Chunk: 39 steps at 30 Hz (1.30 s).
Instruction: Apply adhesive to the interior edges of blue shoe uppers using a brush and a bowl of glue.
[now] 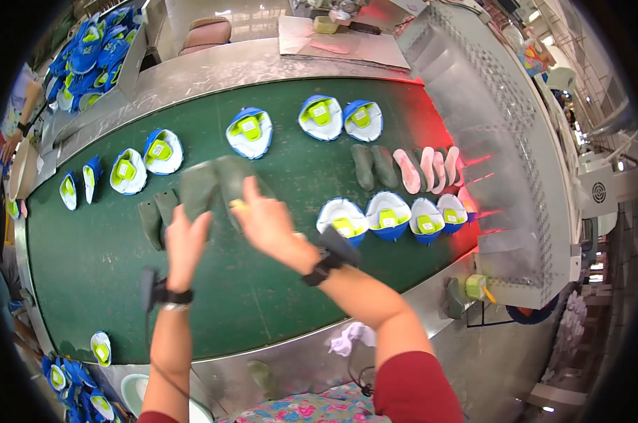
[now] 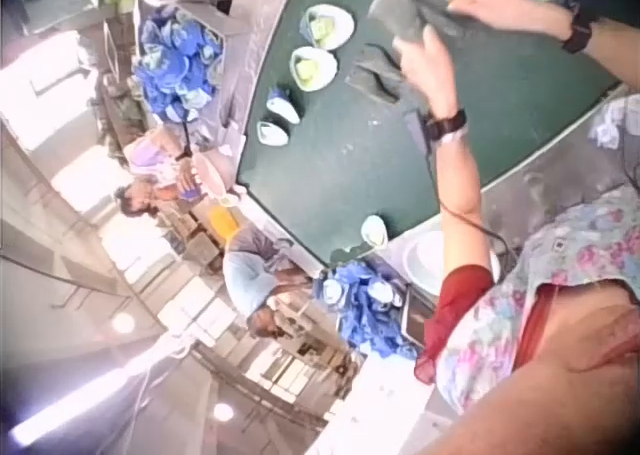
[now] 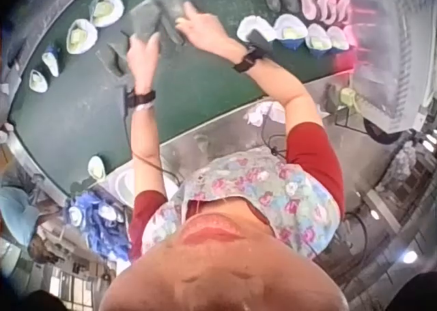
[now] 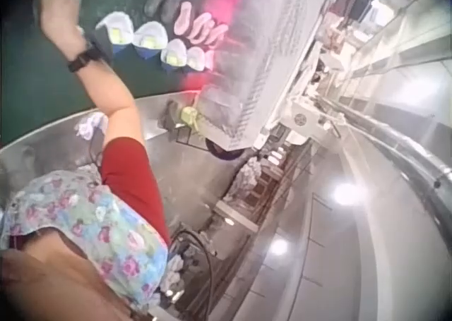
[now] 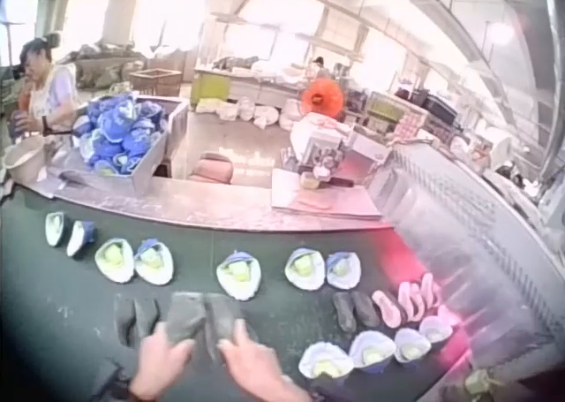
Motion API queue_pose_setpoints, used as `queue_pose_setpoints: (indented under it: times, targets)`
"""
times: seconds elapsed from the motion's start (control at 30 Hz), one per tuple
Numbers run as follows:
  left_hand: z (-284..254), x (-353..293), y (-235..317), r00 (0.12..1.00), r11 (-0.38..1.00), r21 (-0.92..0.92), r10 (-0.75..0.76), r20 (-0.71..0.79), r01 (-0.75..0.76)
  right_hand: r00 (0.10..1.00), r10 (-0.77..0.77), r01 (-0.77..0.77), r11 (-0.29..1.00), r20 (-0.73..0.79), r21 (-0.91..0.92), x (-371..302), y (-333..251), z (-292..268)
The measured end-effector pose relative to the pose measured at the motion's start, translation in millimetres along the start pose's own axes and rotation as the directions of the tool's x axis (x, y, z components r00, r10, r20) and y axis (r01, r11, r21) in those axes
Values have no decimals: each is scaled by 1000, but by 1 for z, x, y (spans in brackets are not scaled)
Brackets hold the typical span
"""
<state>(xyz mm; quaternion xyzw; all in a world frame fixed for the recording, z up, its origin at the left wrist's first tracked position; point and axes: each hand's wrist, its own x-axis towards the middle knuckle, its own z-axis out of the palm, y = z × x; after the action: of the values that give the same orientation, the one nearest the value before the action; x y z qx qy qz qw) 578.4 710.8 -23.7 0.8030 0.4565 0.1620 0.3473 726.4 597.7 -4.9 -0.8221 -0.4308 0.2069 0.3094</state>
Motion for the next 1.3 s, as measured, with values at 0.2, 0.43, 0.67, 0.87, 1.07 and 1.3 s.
queue_pose_setpoints:
  times: [0.2, 0.43, 0.67, 0.87, 1.07, 1.3]
  targets:
    - [204, 28, 139, 986, 968, 239, 31, 162, -70, 989, 56, -97, 944, -135, -314, 7, 179, -95]
    - [314, 57, 126, 992, 982, 189, -28, 120, 4, 986, 118, -143, 961, -116, -235, 30, 244, -136]
    - [245, -36, 115, 993, 998, 18, -69, 96, 67, 883, 27, -219, 908, -469, -358, 16, 408, -164]
    - [187, -123, 75, 980, 979, -30, -201, -2, 200, 792, 502, -586, 472, 346, 659, 18, 424, -165]
    - [171, -118, 82, 987, 974, -169, -158, -9, 154, 810, 498, -512, 858, -309, 39, 45, 333, -212]
    - [170, -129, 56, 965, 940, -229, -263, -17, 252, 816, 331, -517, 785, -475, -341, 62, 328, -159]
